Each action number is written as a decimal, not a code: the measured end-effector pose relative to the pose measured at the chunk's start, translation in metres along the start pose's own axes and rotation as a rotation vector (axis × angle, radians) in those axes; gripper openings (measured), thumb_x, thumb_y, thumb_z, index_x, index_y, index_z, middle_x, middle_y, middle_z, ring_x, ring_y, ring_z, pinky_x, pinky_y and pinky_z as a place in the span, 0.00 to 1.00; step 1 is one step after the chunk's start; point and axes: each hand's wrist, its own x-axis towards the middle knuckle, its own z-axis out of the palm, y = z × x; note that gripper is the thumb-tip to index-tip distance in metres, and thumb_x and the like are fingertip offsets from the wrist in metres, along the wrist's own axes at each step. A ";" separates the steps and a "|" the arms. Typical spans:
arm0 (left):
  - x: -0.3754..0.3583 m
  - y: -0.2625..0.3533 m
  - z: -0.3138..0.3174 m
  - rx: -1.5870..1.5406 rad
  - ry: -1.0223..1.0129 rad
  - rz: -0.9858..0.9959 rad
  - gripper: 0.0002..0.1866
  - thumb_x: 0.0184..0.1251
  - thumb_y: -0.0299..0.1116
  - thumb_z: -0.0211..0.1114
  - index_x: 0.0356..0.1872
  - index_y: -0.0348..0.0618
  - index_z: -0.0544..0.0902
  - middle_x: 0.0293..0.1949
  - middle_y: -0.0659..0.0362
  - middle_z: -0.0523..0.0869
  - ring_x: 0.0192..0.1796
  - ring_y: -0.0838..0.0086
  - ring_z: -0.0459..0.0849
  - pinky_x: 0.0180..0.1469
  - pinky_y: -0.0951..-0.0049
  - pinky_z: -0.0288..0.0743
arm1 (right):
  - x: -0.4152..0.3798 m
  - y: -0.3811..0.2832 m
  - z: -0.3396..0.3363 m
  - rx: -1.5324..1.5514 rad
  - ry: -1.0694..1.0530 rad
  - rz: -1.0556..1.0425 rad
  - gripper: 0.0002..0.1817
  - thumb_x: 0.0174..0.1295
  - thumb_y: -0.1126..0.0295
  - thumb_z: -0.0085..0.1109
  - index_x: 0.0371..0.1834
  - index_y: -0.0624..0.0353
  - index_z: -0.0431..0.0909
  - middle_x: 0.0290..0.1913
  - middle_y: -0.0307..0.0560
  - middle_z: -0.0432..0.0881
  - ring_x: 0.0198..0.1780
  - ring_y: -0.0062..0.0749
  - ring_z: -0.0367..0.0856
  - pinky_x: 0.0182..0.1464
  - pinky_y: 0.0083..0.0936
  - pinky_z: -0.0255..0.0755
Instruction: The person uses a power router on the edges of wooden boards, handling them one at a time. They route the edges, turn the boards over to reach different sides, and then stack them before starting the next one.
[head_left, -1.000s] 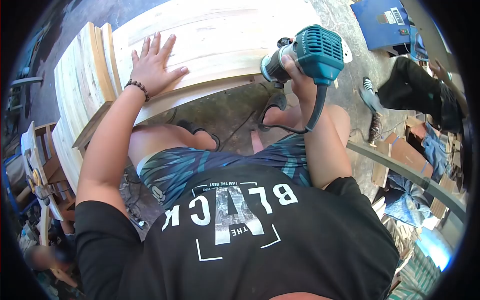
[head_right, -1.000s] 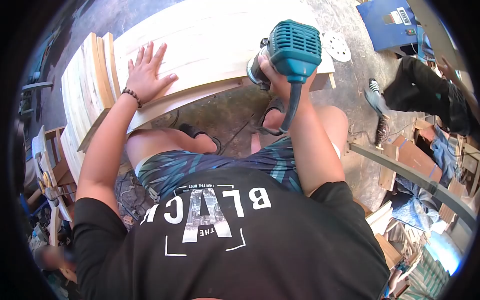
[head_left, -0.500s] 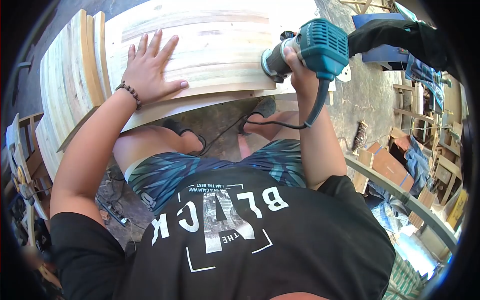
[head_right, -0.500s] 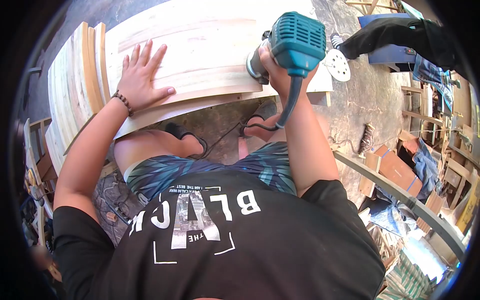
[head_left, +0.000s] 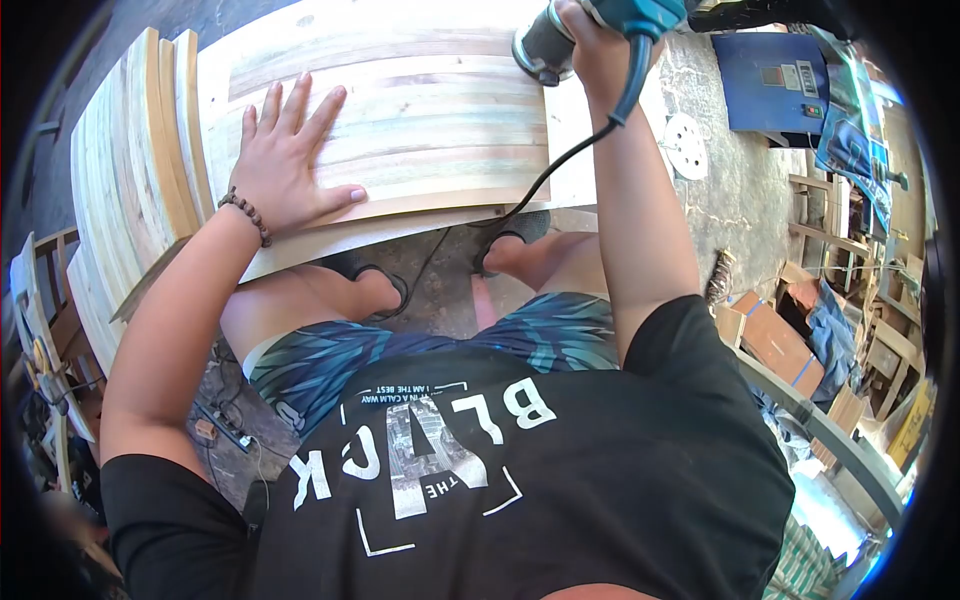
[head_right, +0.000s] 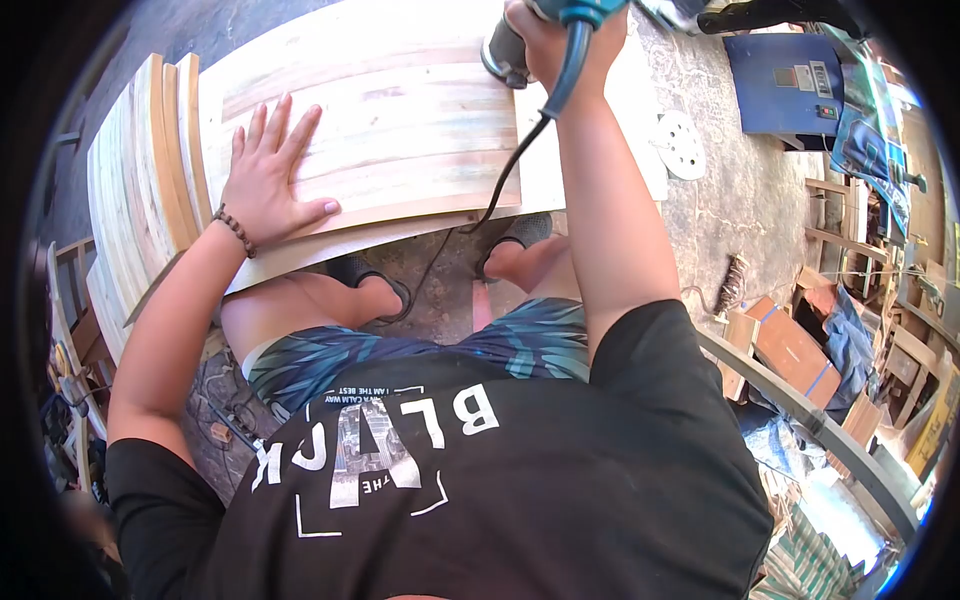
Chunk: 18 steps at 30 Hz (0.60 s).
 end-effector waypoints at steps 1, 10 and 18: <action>0.000 0.000 0.000 -0.007 -0.001 -0.001 0.61 0.49 0.76 0.69 0.86 0.69 0.57 0.87 0.48 0.51 0.86 0.38 0.48 0.82 0.30 0.43 | 0.005 -0.009 0.005 0.008 0.051 0.024 0.14 0.52 0.79 0.73 0.43 0.63 0.83 0.43 0.44 0.85 0.41 0.31 0.85 0.46 0.31 0.80; 0.000 0.003 -0.003 0.016 -0.006 -0.003 0.62 0.47 0.77 0.70 0.86 0.67 0.58 0.87 0.48 0.51 0.86 0.38 0.49 0.82 0.31 0.44 | 0.061 0.031 0.032 -0.131 0.126 -0.125 0.31 0.47 0.69 0.79 0.56 0.59 0.77 0.45 0.45 0.85 0.46 0.35 0.85 0.51 0.33 0.79; -0.002 0.006 -0.005 0.006 -0.005 -0.024 0.61 0.50 0.76 0.70 0.86 0.66 0.58 0.87 0.48 0.50 0.86 0.40 0.48 0.82 0.33 0.42 | 0.090 0.009 0.027 -0.223 0.132 -0.232 0.35 0.45 0.67 0.79 0.59 0.58 0.76 0.49 0.51 0.86 0.51 0.47 0.86 0.56 0.40 0.79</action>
